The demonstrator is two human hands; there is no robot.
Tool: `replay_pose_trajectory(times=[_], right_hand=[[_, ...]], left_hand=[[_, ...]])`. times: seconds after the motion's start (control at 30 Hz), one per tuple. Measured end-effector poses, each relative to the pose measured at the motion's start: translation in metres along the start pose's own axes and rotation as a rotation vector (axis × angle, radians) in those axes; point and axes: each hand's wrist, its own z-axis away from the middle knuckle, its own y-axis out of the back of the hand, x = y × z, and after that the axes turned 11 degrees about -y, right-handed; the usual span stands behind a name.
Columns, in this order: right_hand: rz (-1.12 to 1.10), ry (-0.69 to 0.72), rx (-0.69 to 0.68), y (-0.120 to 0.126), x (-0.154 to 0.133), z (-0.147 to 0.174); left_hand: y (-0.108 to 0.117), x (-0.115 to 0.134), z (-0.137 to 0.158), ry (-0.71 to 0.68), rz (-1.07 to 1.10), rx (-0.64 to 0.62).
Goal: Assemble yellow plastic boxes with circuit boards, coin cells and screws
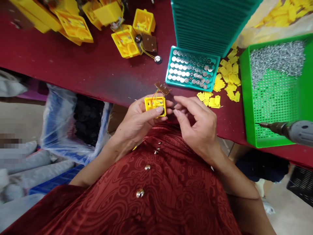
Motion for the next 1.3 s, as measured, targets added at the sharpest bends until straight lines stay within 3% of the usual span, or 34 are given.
replay_pose_trajectory(times=[0.23,0.4,0.53,0.6,0.67,0.9,1.0,1.13,1.2,1.3], right_hand=[[-0.009,0.052,0.036,-0.005,0.001,0.004],[-0.058,-0.027,0.078,-0.004,0.008,-0.003],[-0.215,-0.169,-0.135,0.003,0.021,-0.023],[-0.272,-0.108,-0.279,0.005,0.025,-0.032],[-0.288,0.019,-0.337,0.003,0.026,-0.038],[-0.232,0.360,-0.127,-0.006,0.015,-0.048],[-0.178,0.418,-0.061,-0.001,0.003,-0.048],[-0.009,0.518,-0.030,0.000,-0.016,-0.036],[0.092,0.561,-0.061,-0.004,-0.022,-0.026],[0.171,0.597,-0.078,-0.009,-0.026,-0.017]], left_hand=[[0.003,0.000,0.000,0.003,-0.039,0.026],[0.002,0.003,0.004,0.024,-0.007,-0.085],[0.001,0.014,0.012,0.062,0.121,-0.210],[0.003,0.019,0.014,0.099,0.198,-0.267],[0.006,0.021,0.014,0.148,0.275,-0.330],[0.022,0.026,0.008,0.268,0.436,-0.520],[0.024,0.023,0.007,0.229,0.343,-0.473],[0.024,0.015,0.007,0.050,0.143,-0.246],[0.026,0.012,0.007,-0.009,0.141,-0.164],[0.035,0.013,0.008,0.028,0.262,-0.165]])
